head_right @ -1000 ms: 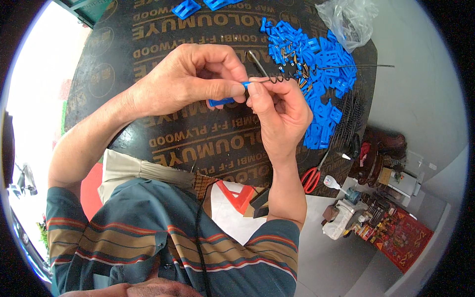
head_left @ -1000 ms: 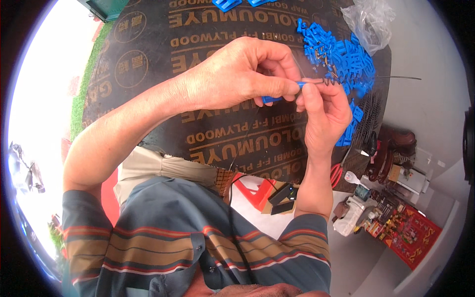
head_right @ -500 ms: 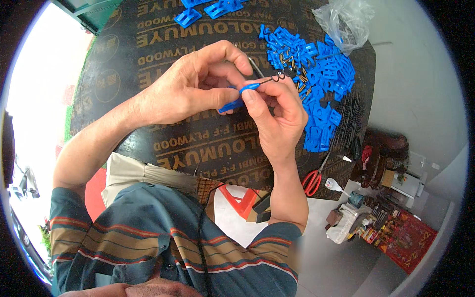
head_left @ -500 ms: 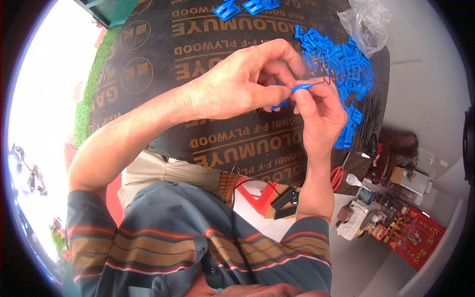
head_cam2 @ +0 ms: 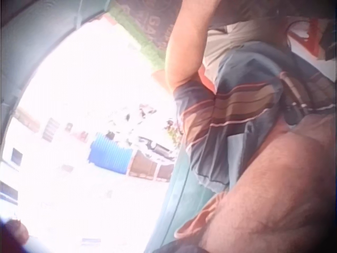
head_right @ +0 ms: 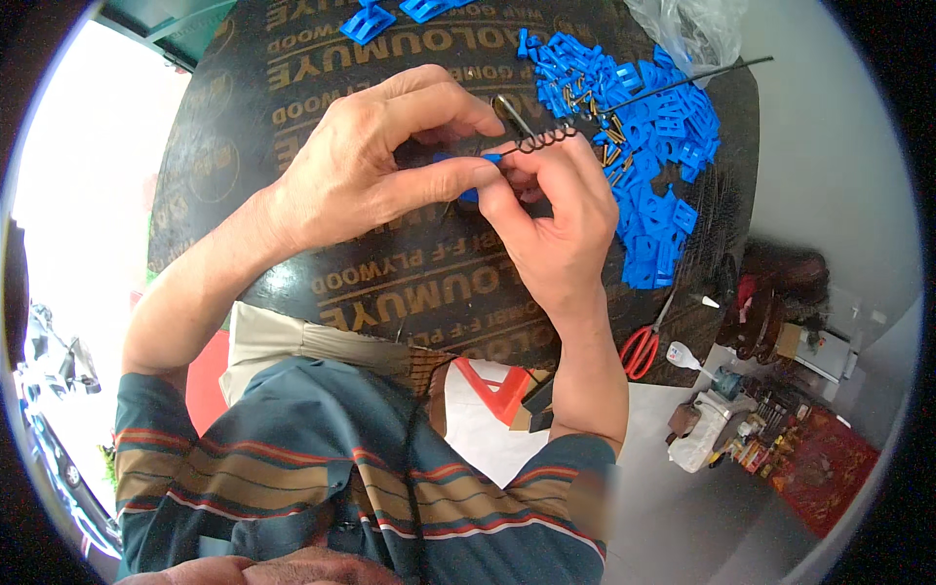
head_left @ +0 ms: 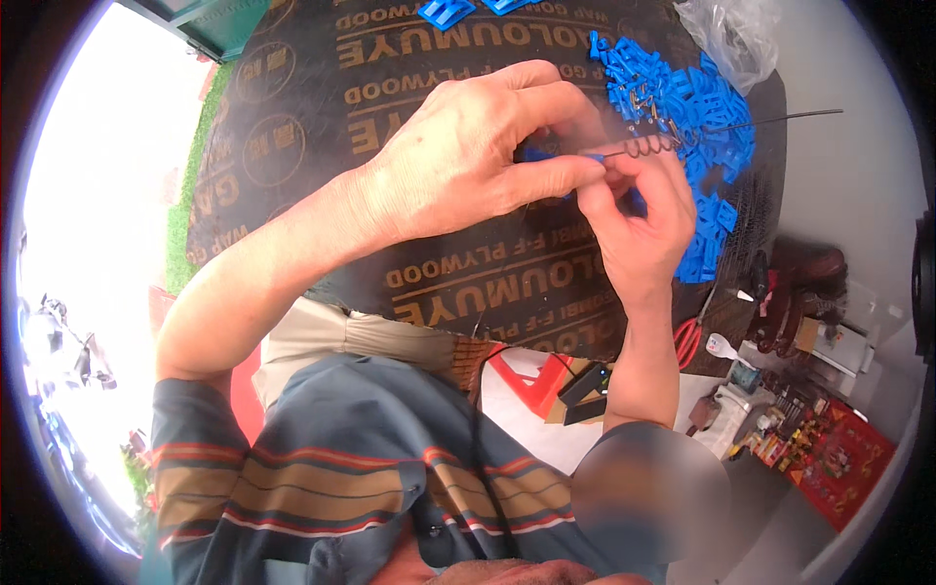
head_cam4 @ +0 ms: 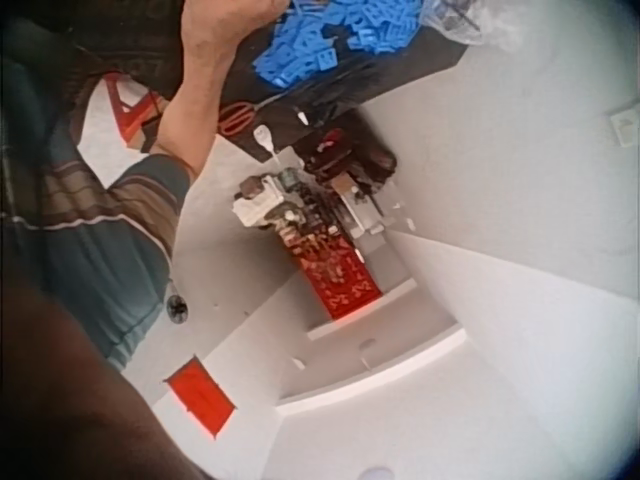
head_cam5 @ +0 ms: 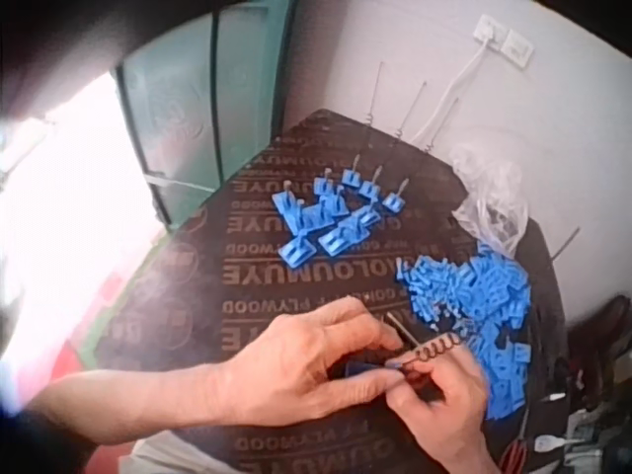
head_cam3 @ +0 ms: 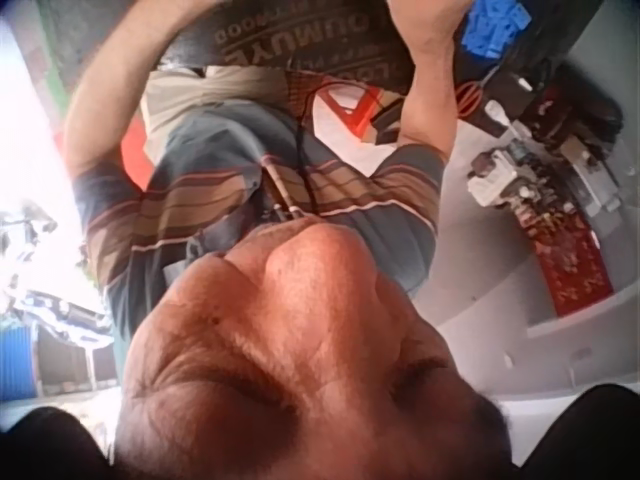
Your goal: The person assembles small blue plastic clips onto a coiled metal wire by hand.
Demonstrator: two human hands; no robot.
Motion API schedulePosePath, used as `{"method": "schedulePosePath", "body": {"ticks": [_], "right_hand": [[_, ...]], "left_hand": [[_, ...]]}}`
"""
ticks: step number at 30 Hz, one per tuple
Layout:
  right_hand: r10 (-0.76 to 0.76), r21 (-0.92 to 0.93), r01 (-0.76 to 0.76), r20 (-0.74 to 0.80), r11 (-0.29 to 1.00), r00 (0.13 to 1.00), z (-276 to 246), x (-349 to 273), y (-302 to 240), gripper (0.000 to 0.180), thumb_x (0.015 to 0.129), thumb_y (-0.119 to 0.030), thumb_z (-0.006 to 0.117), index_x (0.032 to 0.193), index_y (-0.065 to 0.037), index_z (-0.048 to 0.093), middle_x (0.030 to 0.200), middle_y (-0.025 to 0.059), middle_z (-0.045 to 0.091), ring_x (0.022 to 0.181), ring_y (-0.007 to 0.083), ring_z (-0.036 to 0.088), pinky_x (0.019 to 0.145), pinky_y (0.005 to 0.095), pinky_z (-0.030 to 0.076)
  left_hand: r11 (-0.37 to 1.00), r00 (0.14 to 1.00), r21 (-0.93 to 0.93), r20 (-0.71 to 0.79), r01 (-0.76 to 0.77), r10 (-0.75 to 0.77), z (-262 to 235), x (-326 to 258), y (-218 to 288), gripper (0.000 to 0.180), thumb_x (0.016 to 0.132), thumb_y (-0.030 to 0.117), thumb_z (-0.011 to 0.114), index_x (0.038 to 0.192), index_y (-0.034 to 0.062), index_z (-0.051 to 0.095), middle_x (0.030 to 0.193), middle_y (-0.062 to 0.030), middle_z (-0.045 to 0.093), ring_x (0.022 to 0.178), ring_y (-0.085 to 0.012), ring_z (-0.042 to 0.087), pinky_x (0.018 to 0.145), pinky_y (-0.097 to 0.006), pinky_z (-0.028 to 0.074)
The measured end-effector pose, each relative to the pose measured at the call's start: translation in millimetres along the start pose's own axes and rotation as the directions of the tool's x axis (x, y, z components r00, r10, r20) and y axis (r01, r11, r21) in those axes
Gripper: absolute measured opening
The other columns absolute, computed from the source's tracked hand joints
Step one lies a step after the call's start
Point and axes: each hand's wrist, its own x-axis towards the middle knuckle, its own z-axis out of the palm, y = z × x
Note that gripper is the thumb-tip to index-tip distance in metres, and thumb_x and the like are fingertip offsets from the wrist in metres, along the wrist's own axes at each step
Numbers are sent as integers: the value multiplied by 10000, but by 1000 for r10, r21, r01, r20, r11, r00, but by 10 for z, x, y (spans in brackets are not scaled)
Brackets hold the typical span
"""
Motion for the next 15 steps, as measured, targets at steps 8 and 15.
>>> {"method": "schedulePosePath", "body": {"ticks": [8,15], "right_hand": [[1,-161,5,35,987,999,116,-74,16,187,773,-29,838,891,-40,693,874,53,645,701,220,667,611,345,536],[3,-186,7,54,982,999,122,-92,58,194,762,-37,833,892,-43,689,886,70,644,740,253,662,629,372,534]], "left_hand": [[993,995,74,-7,-95,96,24,9,-63,183,900,130,794,1013,15,707,912,-118,696,853,-273,694,769,-364,559],[986,996,151,52,-74,66,-7,3,13,179,897,149,793,989,29,697,913,-127,686,842,-325,689,734,-396,559]]}}
